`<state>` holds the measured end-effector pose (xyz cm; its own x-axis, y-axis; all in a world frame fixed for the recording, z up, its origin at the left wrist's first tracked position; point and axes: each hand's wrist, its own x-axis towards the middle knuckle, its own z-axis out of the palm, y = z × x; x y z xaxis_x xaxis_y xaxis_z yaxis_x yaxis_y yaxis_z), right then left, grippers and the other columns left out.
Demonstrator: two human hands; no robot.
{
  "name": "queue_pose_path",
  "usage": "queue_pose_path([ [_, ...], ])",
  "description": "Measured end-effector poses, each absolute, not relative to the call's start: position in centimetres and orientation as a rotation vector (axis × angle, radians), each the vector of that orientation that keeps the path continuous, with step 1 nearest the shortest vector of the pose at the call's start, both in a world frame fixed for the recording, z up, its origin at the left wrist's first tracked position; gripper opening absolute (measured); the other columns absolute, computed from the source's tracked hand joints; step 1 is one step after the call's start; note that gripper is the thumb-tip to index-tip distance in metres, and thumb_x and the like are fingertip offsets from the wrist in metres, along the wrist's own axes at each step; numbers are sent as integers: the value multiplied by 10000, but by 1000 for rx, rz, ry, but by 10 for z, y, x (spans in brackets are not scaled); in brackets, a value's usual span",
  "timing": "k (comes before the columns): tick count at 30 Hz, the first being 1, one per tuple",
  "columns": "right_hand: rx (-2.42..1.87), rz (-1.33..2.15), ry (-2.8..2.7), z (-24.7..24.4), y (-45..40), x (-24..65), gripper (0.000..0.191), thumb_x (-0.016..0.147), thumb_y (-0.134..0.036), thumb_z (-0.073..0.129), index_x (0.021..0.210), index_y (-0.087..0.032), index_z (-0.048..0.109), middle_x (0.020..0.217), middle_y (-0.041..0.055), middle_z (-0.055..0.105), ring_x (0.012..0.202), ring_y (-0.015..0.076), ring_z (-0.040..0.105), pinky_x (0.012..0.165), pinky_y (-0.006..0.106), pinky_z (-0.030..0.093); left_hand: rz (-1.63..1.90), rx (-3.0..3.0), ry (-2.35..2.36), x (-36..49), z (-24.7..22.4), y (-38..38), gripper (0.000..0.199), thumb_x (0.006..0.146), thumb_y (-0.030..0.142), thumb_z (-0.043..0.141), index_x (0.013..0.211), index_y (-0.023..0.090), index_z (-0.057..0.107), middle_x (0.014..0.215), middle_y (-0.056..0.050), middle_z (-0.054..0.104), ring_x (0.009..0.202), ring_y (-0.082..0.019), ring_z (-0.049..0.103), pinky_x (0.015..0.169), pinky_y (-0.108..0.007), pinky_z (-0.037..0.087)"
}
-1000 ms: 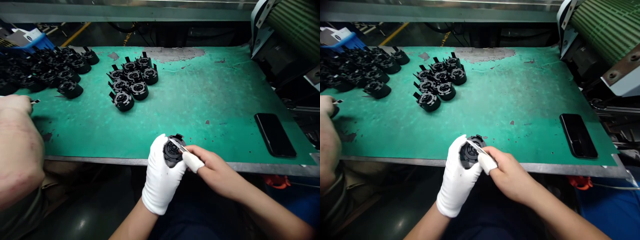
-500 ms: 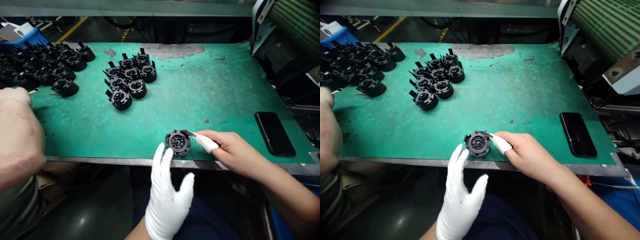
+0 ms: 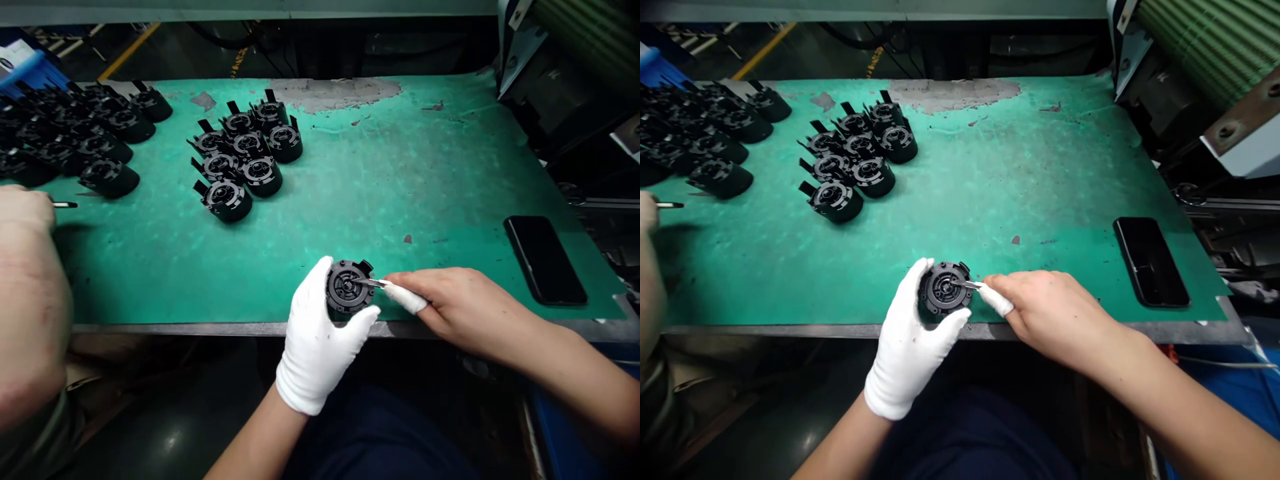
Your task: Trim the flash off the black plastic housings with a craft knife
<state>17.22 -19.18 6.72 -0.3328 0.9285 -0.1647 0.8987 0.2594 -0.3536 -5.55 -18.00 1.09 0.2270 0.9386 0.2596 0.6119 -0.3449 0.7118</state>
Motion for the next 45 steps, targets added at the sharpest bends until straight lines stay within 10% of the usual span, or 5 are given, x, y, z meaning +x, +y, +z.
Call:
queue_pose_path([
  [11, -1658, 871, -2369, 67, -208, 163, 385, 878, -108, 483, 1154, -273, 696, 967, 21, 789, 826, 206, 747, 723, 268, 562, 911, 2098, 1429, -56, 10, -180, 857, 796, 502, 759, 1478, 172, 359, 1469, -176, 513, 1366, -317, 502, 1139, -509, 438],
  [45, -1827, 651, -2175, 46, -246, 137, 499, 909, -104, 409, 1391, -148, 527, 1264, 155, 687, 1016, 307, 720, 866, 517, 610, 928, 2051, 1385, -56, 11, -177, 882, 774, 571, 756, 1464, 172, 380, 1431, -181, 543, 1327, -329, 542, 1113, -502, 464],
])
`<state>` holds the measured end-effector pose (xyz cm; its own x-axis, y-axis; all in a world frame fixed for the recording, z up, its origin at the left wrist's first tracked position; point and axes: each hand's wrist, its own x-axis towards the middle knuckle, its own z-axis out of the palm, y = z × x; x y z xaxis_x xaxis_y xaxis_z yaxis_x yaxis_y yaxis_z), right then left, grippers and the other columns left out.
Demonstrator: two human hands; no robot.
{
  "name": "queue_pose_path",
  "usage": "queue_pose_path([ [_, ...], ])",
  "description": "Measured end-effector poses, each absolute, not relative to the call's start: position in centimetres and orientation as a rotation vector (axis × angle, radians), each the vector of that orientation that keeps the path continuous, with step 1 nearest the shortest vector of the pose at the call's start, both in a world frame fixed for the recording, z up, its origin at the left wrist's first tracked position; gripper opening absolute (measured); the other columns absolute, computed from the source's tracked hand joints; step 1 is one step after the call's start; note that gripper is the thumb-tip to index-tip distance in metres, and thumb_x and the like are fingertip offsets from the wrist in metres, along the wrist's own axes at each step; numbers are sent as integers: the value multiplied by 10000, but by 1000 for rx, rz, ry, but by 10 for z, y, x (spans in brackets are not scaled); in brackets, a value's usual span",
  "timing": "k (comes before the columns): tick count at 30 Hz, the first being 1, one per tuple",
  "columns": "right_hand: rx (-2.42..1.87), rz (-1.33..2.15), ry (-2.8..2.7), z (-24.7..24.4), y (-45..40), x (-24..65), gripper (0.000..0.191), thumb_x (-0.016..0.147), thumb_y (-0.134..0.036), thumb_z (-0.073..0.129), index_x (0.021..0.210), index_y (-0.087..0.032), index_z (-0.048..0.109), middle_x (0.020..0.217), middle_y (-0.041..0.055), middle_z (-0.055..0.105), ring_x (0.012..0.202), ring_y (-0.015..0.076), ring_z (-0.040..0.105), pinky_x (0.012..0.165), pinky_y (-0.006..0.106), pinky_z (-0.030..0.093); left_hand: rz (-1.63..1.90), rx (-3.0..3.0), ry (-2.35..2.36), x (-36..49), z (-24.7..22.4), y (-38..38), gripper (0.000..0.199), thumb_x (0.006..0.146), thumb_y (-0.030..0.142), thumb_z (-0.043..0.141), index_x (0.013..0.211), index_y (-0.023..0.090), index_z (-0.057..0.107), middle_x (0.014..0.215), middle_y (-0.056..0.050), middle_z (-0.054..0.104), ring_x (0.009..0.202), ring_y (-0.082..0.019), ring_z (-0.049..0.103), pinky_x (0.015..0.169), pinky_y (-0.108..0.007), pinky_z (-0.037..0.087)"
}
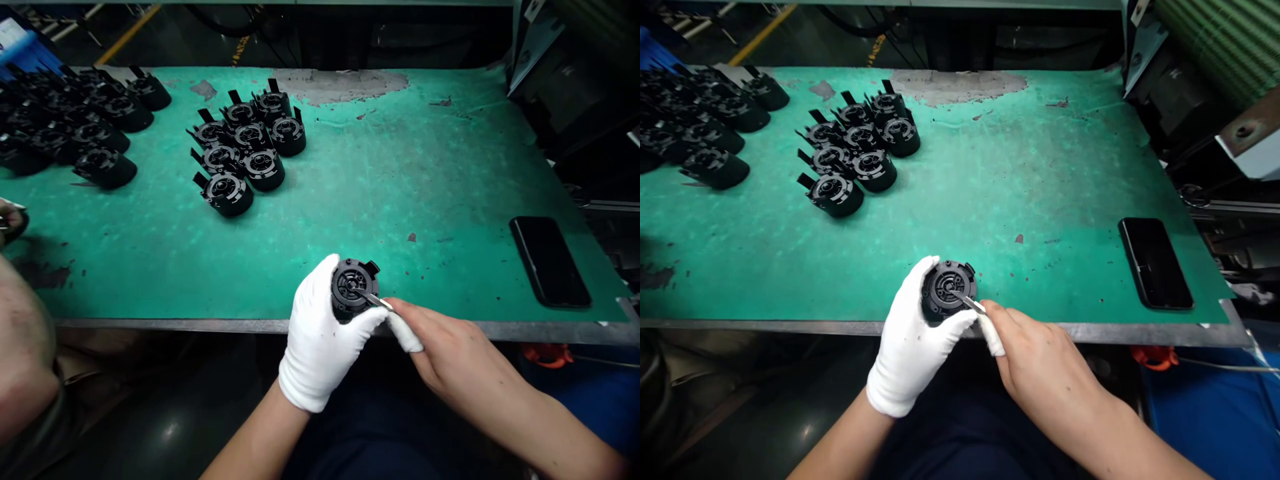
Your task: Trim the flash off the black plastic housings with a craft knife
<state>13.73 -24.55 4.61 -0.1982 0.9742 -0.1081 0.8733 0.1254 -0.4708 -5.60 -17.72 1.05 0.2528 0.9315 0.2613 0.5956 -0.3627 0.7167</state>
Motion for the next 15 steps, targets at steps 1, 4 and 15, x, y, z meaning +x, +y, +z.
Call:
queue_pose_path([
  [1, -1817, 691, -2169, 46, -246, 136, 506, 908, -99, 402, 1398, -140, 520, 1252, 158, 691, 1004, 306, 722, 849, 511, 613, 931, 2052, 1389, -56, 10, -177, 882, 771, 576, 757, 1461, 174, 384, 1429, -181, 547, 1323, -330, 545, 1109, -508, 466],
  [4, -1780, 871, -2156, 46, -246, 133, 498, 910, -98, 391, 1390, -126, 522, 1183, 148, 716, 972, 298, 721, 815, 490, 614, 915, 2071, 1402, -55, 10, -178, 885, 765, 584, 758, 1461, 187, 384, 1435, -179, 543, 1330, -337, 537, 1108, -527, 462],
  [15, -1696, 911, -2040, 59, -222, 155, 358, 1024, -269, 413, 1321, -315, 608, 1147, 35, 708, 1046, 214, 657, 870, 360, 543, 930, 2065, 1390, -54, 12, -176, 861, 761, 567, 766, 1439, 178, 404, 1388, -167, 579, 1293, -317, 569, 1096, -495, 480],
])
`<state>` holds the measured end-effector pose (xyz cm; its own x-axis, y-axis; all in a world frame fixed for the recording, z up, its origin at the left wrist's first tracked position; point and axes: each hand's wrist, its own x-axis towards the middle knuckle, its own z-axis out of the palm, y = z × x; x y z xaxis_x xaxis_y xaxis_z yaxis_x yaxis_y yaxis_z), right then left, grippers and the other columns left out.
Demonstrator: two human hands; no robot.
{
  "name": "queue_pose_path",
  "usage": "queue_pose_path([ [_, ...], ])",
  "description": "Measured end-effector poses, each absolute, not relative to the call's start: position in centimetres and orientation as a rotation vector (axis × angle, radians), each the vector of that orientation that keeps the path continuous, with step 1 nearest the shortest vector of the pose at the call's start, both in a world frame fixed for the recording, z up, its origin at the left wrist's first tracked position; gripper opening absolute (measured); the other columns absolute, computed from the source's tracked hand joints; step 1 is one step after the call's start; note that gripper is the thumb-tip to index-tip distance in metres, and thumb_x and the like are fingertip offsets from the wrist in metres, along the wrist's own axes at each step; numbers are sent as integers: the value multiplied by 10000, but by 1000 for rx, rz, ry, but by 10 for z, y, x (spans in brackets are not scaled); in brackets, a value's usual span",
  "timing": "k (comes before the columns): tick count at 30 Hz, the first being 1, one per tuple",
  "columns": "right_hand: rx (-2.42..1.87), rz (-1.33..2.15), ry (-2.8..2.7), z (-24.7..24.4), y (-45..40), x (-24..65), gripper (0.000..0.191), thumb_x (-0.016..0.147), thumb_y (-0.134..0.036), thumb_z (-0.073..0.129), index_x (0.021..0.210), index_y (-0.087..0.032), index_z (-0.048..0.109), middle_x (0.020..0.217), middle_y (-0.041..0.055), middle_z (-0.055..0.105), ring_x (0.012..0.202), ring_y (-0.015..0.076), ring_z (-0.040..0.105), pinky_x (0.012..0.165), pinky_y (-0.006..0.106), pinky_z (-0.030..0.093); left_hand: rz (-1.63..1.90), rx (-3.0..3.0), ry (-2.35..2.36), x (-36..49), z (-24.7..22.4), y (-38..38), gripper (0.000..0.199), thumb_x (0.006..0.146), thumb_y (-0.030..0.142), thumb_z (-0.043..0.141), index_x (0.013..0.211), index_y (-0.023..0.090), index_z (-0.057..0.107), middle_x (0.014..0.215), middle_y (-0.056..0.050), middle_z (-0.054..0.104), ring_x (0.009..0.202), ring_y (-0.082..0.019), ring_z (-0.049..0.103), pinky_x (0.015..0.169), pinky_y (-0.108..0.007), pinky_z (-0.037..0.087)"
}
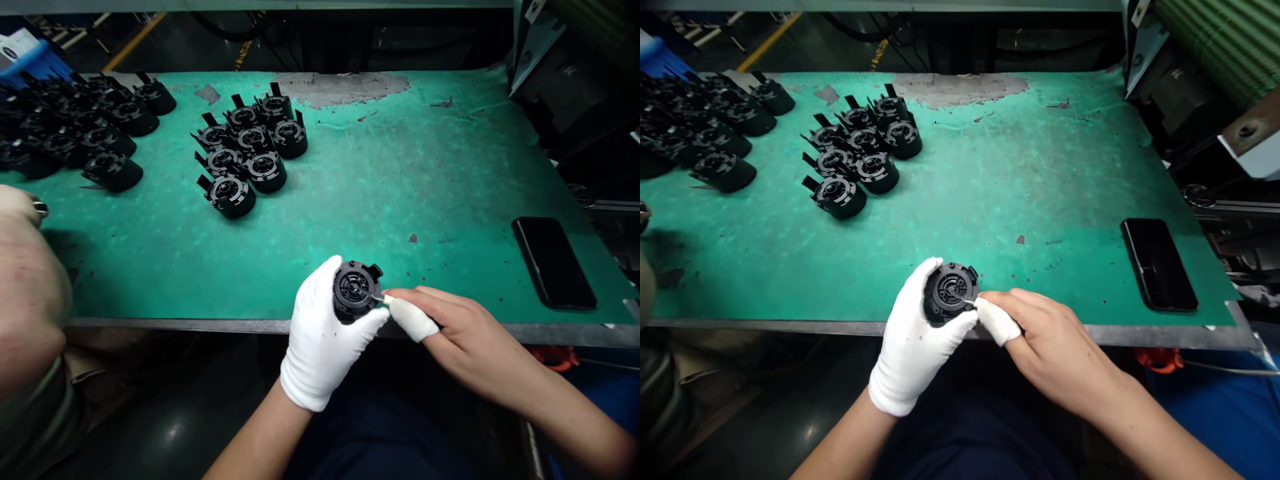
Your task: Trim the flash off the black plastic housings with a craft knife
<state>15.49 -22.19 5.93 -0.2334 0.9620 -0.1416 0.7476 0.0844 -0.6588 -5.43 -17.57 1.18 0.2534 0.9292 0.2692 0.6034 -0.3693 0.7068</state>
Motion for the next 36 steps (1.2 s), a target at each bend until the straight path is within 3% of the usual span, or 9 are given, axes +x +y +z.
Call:
queue_pose_path([
  [4, -1810, 711, -2137, 55, -214, 155, 360, 1040, -319, 390, 1299, -267, 634, 978, 50, 705, 876, 227, 645, 770, 386, 513, 929, 2099, 1402, -54, 12, -176, 858, 761, 556, 772, 1432, 164, 408, 1382, -174, 579, 1291, -313, 569, 1096, -491, 479],
  [9, -1916, 448, -2201, 51, -214, 156, 369, 1012, -274, 431, 1328, -247, 620, 914, 52, 687, 833, 237, 643, 715, 362, 478, 934, 2114, 1401, -54, 10, -176, 870, 755, 555, 780, 1433, 168, 397, 1379, -177, 577, 1298, -315, 563, 1101, -501, 472],
  [20, -1842, 540, -2181, 51, -215, 153, 319, 1022, -284, 444, 1274, -247, 635, 899, 47, 685, 806, 219, 638, 700, 333, 455, 944, 2134, 1397, -54, 11, -175, 876, 753, 561, 778, 1432, 157, 399, 1365, -179, 581, 1283, -318, 571, 1093, -483, 477],
  [27, -1702, 820, -2027, 56, -218, 154, 324, 1048, -283, 387, 1280, -274, 613, 1043, 38, 699, 903, 186, 642, 787, 325, 487, 953, 2145, 1410, -54, 9, -175, 878, 751, 564, 773, 1437, 164, 398, 1368, -179, 579, 1275, -323, 576, 1073, -495, 492],
  [36, -1802, 696, -2242, 51, -243, 153, 362, 1010, -231, 422, 1335, -238, 580, 892, 32, 637, 811, 213, 615, 703, 363, 470, 939, 2105, 1423, -53, 12, -177, 872, 744, 557, 785, 1432, 169, 414, 1385, -170, 570, 1292, -319, 566, 1095, -480, 478],
])
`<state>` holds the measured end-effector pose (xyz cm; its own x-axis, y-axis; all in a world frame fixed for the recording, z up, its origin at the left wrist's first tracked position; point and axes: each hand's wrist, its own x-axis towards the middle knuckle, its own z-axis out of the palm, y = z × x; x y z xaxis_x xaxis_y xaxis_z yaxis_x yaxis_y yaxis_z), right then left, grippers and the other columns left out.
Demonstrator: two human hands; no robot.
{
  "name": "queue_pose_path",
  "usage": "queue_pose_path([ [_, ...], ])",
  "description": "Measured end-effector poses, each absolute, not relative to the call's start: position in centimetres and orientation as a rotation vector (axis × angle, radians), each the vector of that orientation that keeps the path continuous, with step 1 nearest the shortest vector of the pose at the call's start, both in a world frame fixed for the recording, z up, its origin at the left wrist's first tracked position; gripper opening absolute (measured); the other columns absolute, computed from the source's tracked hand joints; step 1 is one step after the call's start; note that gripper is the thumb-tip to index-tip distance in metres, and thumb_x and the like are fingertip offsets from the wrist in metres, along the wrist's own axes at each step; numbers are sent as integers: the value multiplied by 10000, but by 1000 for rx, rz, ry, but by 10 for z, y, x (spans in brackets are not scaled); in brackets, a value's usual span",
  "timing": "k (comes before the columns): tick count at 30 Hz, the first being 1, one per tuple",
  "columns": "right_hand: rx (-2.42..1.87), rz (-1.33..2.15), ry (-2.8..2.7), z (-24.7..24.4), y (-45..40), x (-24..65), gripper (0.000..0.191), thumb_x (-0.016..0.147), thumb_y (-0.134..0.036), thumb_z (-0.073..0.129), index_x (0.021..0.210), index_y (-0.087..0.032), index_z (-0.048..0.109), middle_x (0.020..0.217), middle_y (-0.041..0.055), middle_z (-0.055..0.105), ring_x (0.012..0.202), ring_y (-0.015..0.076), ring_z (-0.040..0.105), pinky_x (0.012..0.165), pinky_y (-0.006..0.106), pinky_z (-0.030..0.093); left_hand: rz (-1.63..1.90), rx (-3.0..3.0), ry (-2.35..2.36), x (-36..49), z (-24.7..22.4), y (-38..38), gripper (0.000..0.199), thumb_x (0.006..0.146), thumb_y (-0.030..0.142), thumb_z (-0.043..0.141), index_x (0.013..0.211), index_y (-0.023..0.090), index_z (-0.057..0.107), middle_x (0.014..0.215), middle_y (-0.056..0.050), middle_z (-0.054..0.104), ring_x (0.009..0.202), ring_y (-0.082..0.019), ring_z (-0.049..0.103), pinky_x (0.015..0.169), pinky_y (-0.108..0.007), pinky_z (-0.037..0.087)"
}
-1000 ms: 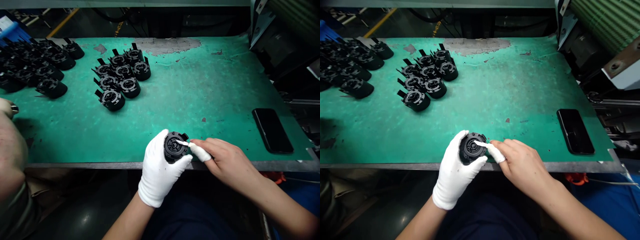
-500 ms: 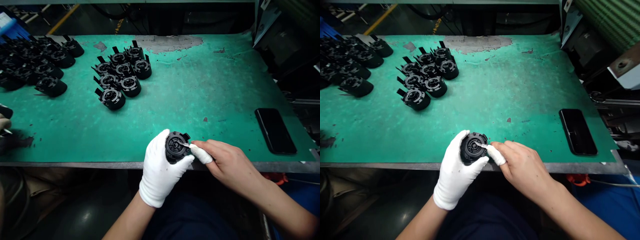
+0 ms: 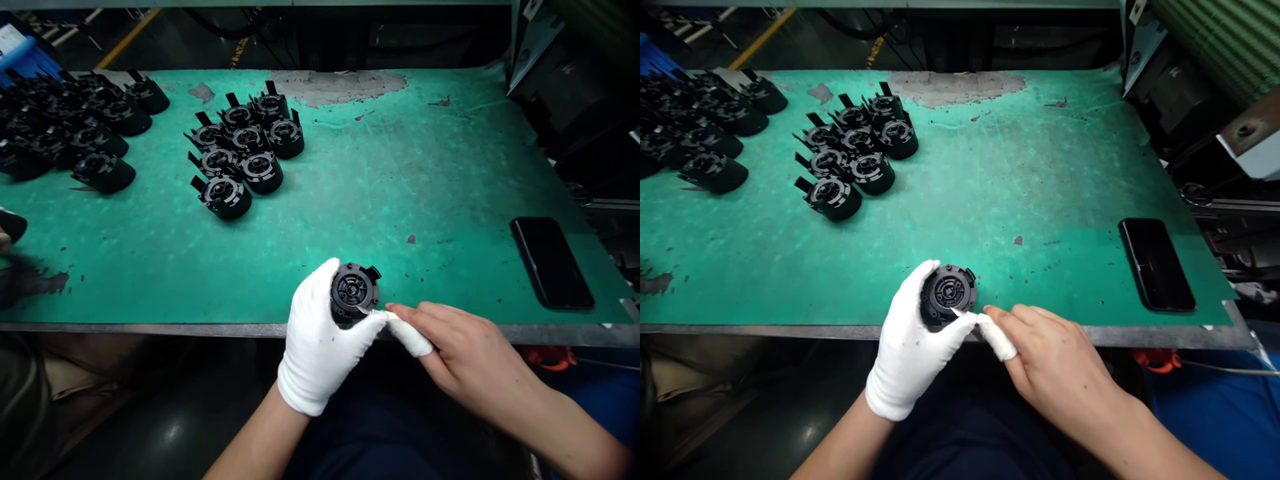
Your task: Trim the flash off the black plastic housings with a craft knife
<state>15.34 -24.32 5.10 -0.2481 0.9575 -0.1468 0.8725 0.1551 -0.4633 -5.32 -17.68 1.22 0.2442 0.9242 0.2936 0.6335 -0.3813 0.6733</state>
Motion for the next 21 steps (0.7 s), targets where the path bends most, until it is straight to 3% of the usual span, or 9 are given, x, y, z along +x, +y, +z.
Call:
queue_pose_path([
  [6, -1954, 528, -2221, 50, -247, 160, 383, 1000, -265, 459, 1368, -311, 556, 877, 11, 623, 759, 205, 624, 646, 339, 437, 1071, 2074, 1439, -48, 17, -177, 764, 712, 477, 840, 1325, 182, 492, 1244, -129, 630, 1180, -287, 629, 1033, -454, 516],
  [14, -1853, 612, -2276, 53, -244, 160, 379, 1015, -251, 424, 1369, -291, 554, 910, 22, 636, 799, 201, 632, 690, 334, 460, 1075, 2009, 1449, -44, 18, -177, 749, 702, 459, 848, 1306, 200, 489, 1233, -118, 627, 1141, -281, 645, 995, -452, 535],
  [21, -2024, 411, -2264, 51, -240, 156, 381, 994, -275, 456, 1355, -308, 574, 903, 18, 656, 778, 229, 652, 632, 352, 447, 1120, 1983, 1465, -39, 18, -178, 653, 723, 445, 829, 1250, 211, 522, 1186, -103, 653, 1114, -271, 660, 991, -449, 541],
])
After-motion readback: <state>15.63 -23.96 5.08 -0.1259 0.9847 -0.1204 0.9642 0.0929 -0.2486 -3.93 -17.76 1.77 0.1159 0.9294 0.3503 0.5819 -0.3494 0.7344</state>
